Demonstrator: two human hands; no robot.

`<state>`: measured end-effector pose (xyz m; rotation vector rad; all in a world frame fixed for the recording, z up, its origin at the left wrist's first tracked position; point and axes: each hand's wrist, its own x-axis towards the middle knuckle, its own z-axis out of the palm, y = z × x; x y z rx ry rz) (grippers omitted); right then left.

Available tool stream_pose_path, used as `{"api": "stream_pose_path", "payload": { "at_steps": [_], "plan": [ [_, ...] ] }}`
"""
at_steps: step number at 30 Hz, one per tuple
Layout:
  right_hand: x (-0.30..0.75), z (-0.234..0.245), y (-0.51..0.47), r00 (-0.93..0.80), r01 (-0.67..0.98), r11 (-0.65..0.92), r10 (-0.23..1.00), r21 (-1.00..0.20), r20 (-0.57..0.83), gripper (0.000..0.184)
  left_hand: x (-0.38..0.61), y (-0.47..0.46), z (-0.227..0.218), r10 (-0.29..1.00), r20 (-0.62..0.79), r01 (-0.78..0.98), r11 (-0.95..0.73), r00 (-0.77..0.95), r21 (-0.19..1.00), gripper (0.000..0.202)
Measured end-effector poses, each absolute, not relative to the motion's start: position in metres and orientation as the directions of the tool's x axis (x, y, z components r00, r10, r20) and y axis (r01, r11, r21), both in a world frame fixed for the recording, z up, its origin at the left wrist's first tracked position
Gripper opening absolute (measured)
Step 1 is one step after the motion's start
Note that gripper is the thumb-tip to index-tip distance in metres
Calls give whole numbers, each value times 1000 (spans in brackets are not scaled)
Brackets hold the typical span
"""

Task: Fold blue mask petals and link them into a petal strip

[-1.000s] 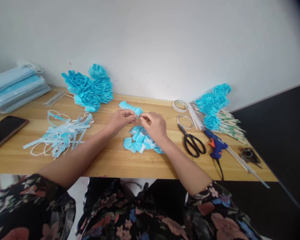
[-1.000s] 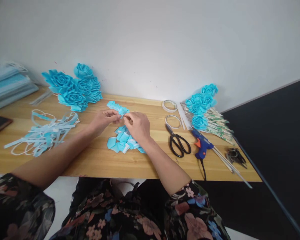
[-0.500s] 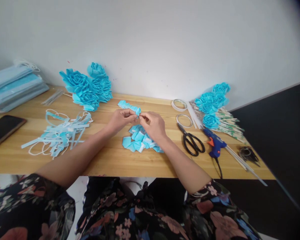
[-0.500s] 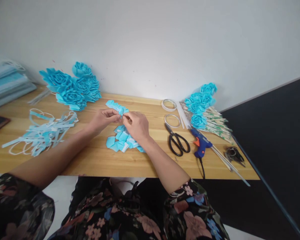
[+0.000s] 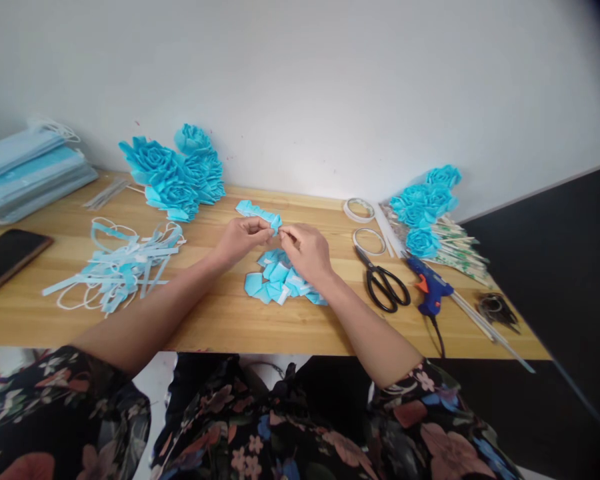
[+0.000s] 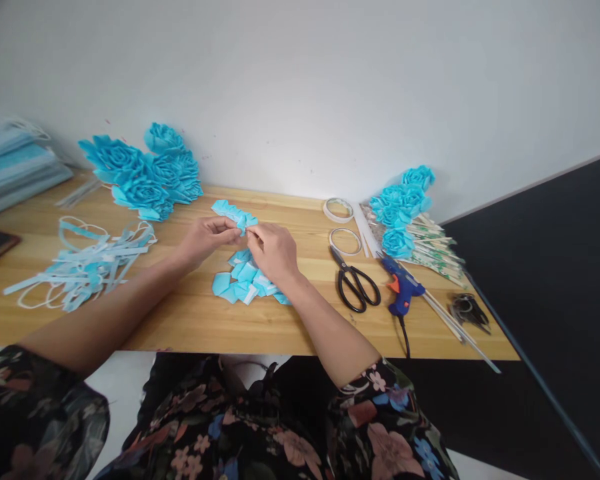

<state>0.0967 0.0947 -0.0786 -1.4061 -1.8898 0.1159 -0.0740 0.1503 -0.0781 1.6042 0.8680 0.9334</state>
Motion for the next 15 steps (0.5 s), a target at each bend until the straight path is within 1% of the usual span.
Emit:
{"api": "stream_pose_path", "payload": {
  "at_steps": [7,15],
  "plan": [
    [98,-78,95,-99,759,399,852,-515,514,21,-73,149,-76,890,154,78,-207,430,975,25],
    [97,-76,94,-86,741,401,852,-539,516,21,-73,148,-73,888,133,74,-183,439,980,23]
  ]
}}
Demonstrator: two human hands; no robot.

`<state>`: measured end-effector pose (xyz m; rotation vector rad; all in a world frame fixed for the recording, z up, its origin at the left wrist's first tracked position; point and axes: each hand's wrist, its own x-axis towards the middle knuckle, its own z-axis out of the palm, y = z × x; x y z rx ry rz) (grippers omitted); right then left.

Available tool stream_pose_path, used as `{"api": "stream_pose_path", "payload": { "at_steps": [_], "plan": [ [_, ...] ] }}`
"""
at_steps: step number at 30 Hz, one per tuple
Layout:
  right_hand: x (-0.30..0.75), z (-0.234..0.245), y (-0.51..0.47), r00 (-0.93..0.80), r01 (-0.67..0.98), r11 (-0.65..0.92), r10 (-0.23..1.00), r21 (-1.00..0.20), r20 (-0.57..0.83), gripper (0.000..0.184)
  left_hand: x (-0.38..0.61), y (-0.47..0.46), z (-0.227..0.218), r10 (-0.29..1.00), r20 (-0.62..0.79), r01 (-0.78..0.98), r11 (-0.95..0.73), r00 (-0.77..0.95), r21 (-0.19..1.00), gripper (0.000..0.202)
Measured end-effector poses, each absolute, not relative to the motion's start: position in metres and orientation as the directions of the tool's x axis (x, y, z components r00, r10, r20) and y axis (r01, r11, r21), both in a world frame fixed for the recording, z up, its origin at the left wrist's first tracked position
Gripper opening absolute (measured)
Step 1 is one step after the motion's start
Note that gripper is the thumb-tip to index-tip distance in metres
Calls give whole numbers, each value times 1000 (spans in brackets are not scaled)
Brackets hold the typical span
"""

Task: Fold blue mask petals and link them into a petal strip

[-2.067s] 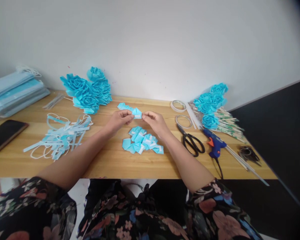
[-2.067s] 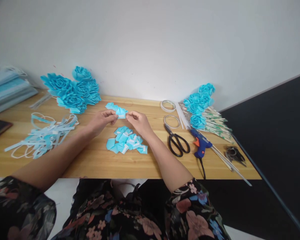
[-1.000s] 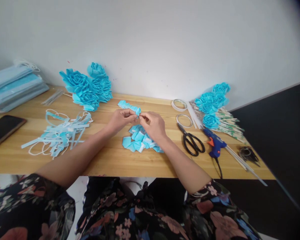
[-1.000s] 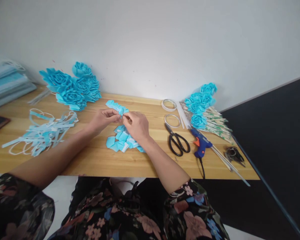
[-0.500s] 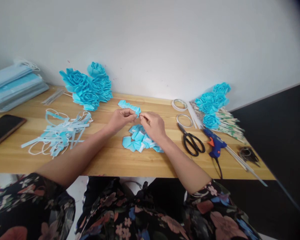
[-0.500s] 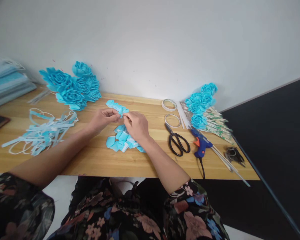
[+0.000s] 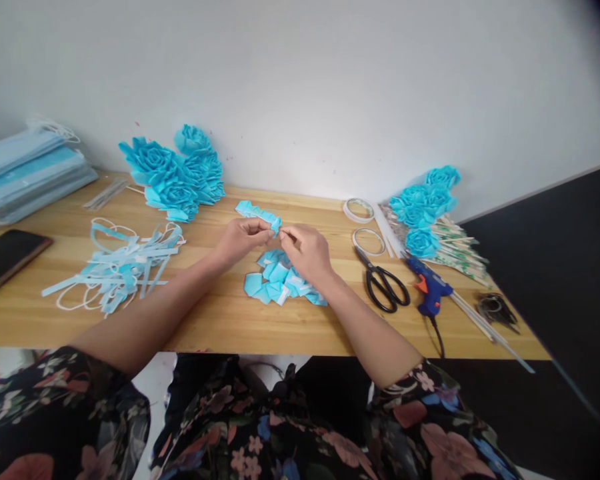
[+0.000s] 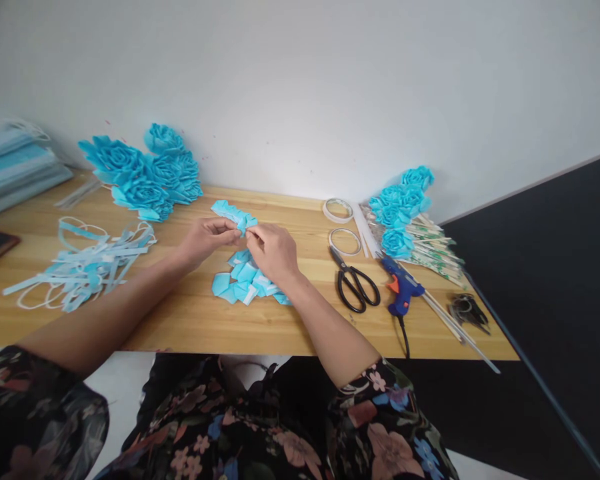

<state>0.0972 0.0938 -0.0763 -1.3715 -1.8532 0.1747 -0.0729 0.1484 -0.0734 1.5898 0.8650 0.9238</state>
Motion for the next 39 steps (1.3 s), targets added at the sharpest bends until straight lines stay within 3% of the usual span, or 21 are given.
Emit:
{"api": "stream_pose_path", "payload": {
  "at_steps": [3,7,10,14,25,30,34,39],
  "plan": [
    [100,-73,93,-72,699,387,875,-601,480,26,-74,147,-70,887,120,58,-163,446,985,24],
    [106,-70,94,29,559,307,921,-770,388,34,-77,146,-66,878,125,17,-149,462,989,27],
    [109,-68,97,110,433,251,939,-866,327,30,-79,147,-67,860,121,-17,-130,496,991,28],
    [109,-66,100,82,258,232,962,-938,261,24,-79,149,-69,842,115,-24,-121,527,992,28],
    [108,-76,103,59,230,188,977,-955,206,20,-78,148,-65,876,122,67,-172,467,983,22],
    [107,-78,105,144,261,197,960,-945,240,20,-74,142,-67,916,322,163,-365,238,917,22],
    [103,-78,104,191,309,200,945,-930,266,20,-69,132,-69,849,435,283,-514,299,810,22],
    [98,-76,101,178,331,232,936,-914,302,19,-66,134,-77,853,413,321,-507,319,800,25]
  ]
}}
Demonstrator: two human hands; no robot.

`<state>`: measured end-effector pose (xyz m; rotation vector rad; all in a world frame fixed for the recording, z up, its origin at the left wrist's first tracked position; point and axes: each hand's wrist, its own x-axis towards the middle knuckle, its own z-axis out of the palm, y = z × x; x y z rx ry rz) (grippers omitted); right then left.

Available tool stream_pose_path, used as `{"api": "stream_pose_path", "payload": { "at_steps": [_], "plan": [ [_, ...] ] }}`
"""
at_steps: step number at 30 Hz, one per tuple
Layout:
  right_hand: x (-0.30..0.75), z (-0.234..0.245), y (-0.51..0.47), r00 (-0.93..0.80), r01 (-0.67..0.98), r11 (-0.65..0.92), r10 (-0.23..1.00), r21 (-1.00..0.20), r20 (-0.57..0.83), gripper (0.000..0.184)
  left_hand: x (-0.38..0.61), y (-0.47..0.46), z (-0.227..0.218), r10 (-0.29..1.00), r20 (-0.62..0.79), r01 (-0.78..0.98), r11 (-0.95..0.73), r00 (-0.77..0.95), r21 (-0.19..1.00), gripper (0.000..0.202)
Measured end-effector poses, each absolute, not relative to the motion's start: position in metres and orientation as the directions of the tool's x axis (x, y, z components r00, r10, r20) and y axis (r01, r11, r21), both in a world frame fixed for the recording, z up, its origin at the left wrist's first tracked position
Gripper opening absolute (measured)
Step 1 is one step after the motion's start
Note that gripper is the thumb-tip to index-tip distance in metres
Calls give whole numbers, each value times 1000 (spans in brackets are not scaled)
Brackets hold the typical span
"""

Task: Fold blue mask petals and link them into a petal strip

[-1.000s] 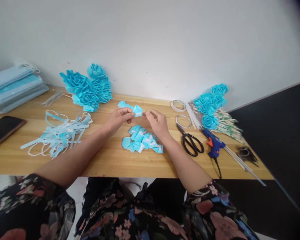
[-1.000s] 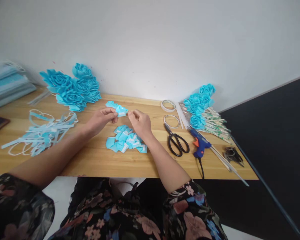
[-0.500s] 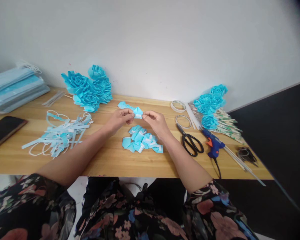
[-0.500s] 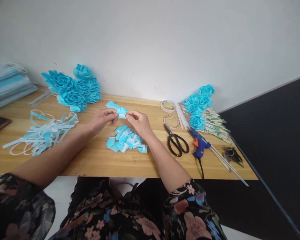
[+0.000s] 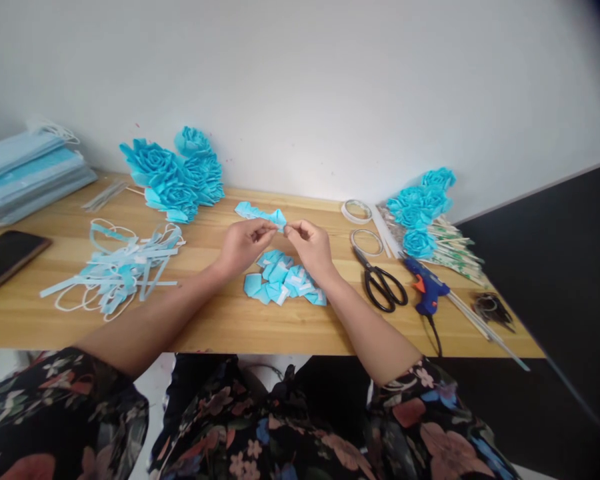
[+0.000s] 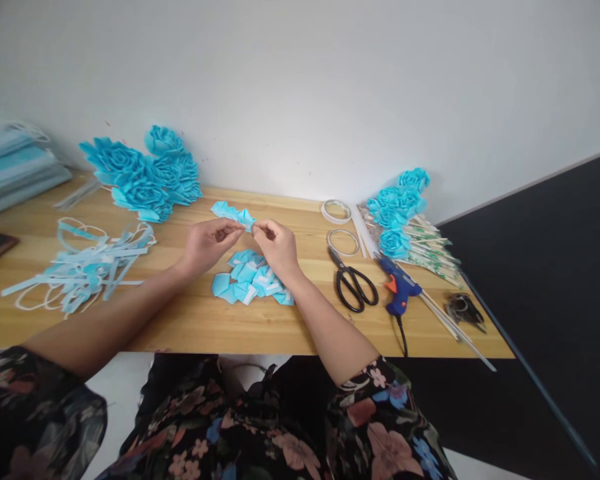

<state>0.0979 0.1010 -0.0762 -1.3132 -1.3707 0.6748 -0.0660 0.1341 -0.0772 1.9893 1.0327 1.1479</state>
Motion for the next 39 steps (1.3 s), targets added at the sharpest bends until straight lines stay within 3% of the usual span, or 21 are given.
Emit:
{"api": "stream_pose_path", "payload": {
  "at_steps": [17,39],
  "plan": [
    [91,-80,100,177,352,228,936,-908,304,16,-66,139,-83,886,356,361,-449,297,817,24],
    [89,-77,98,155,386,249,932,-888,329,15,-64,138,-84,880,383,365,-468,282,805,20]
  ]
}}
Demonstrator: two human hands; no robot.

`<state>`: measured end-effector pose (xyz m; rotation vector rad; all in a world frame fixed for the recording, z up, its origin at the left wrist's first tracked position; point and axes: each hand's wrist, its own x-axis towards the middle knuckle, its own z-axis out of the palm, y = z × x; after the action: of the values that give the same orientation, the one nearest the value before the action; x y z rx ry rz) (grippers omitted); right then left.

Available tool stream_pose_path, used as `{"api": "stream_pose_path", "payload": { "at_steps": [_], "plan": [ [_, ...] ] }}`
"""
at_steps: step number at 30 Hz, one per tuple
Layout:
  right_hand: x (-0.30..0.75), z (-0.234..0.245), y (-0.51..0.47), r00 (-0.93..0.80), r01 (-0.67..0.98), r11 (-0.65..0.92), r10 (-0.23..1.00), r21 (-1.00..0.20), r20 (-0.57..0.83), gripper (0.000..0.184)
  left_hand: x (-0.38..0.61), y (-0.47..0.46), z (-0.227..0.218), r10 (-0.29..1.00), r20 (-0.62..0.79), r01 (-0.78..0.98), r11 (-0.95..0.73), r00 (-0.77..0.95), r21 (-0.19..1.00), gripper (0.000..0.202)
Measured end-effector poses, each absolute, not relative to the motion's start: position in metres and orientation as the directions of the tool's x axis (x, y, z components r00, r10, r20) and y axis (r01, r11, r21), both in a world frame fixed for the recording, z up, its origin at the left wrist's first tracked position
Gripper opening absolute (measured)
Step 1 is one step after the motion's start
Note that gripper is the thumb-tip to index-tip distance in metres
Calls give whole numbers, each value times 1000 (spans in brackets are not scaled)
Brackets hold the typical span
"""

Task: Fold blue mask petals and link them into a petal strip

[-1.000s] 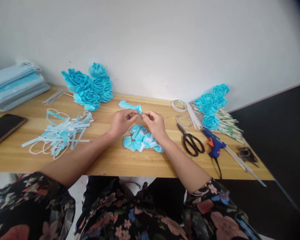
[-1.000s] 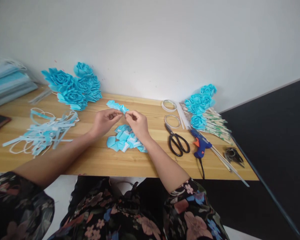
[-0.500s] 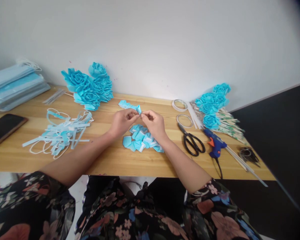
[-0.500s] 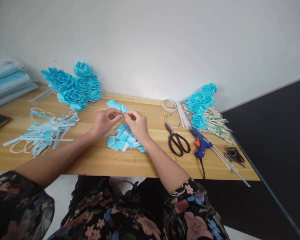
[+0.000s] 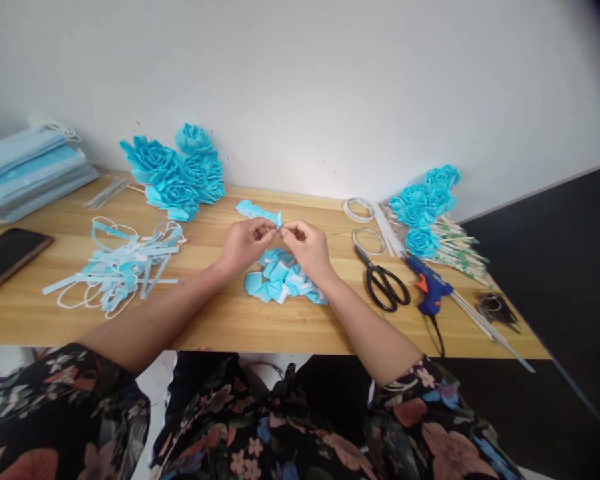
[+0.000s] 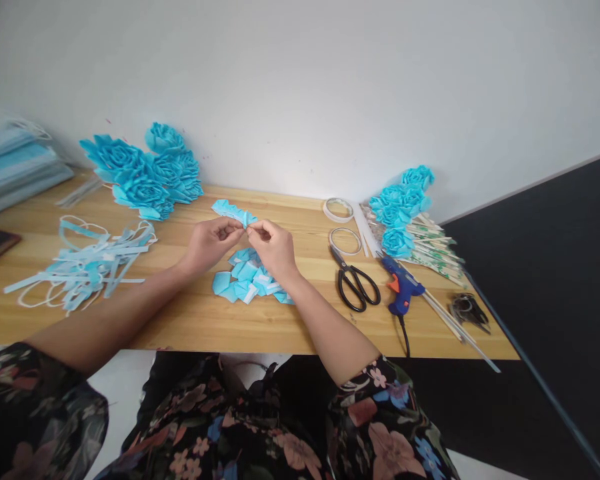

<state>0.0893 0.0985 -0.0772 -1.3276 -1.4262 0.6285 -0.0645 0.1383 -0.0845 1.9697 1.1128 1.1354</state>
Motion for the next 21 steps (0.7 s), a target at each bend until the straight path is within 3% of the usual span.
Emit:
{"api": "stream_pose_path", "payload": {
  "at_steps": [21],
  "plan": [
    [91,-77,100,164,350,234,938,-907,305,16,-64,138,-82,870,396,351,-483,293,802,22]
  ]
}}
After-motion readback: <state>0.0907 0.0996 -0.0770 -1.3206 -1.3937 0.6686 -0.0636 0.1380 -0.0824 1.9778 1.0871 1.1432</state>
